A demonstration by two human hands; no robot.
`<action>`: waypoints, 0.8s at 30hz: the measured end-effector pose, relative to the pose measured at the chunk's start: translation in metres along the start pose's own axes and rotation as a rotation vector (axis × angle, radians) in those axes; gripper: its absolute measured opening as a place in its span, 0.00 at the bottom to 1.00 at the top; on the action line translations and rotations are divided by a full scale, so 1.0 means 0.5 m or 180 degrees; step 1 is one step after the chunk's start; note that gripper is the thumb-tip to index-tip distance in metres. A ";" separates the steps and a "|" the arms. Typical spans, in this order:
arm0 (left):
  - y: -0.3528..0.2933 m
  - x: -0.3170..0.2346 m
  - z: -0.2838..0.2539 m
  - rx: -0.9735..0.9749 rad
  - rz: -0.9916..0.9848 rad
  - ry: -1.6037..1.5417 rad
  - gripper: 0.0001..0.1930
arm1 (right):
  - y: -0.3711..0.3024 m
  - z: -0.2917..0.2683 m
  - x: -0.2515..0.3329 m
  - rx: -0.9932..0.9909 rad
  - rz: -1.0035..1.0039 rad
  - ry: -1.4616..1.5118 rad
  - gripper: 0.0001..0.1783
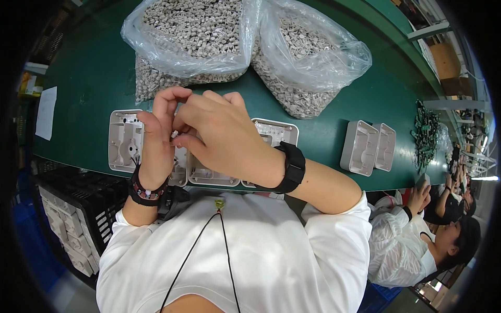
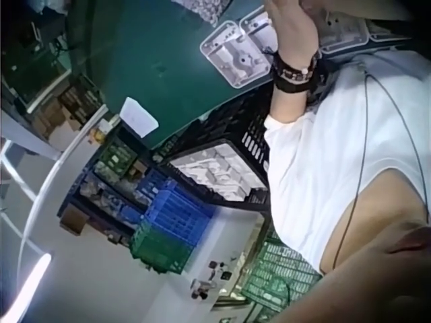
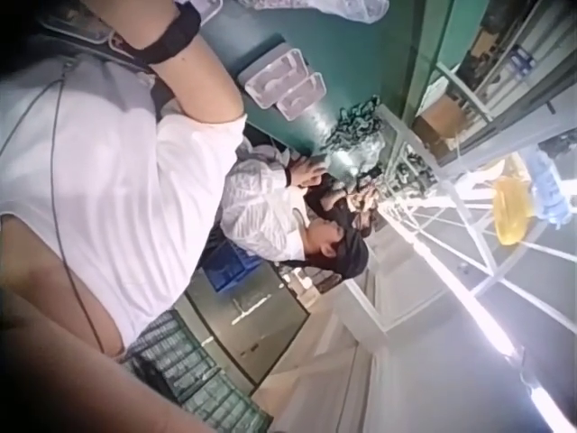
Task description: The person removes plastic bags from a bin of plastic housings, places the housings on a table, and inserts small plastic components from a bag into them. Finally, the person returns the housings to the bin and retrieves more to repeat the process.
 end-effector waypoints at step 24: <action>-0.037 0.057 -0.072 -0.0245 0.0070 0.0509 0.10 | 0.005 -0.008 -0.016 0.0003 -0.0292 0.0253 0.08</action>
Point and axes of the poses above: each hand's wrist, its own y-axis towards the middle knuckle, its own z-axis out of the palm, x = y × z, the point moved 3 cm from there along y, towards the middle knuckle, and after that the axes turned 9 degrees about -z, right-handed, at the moved point
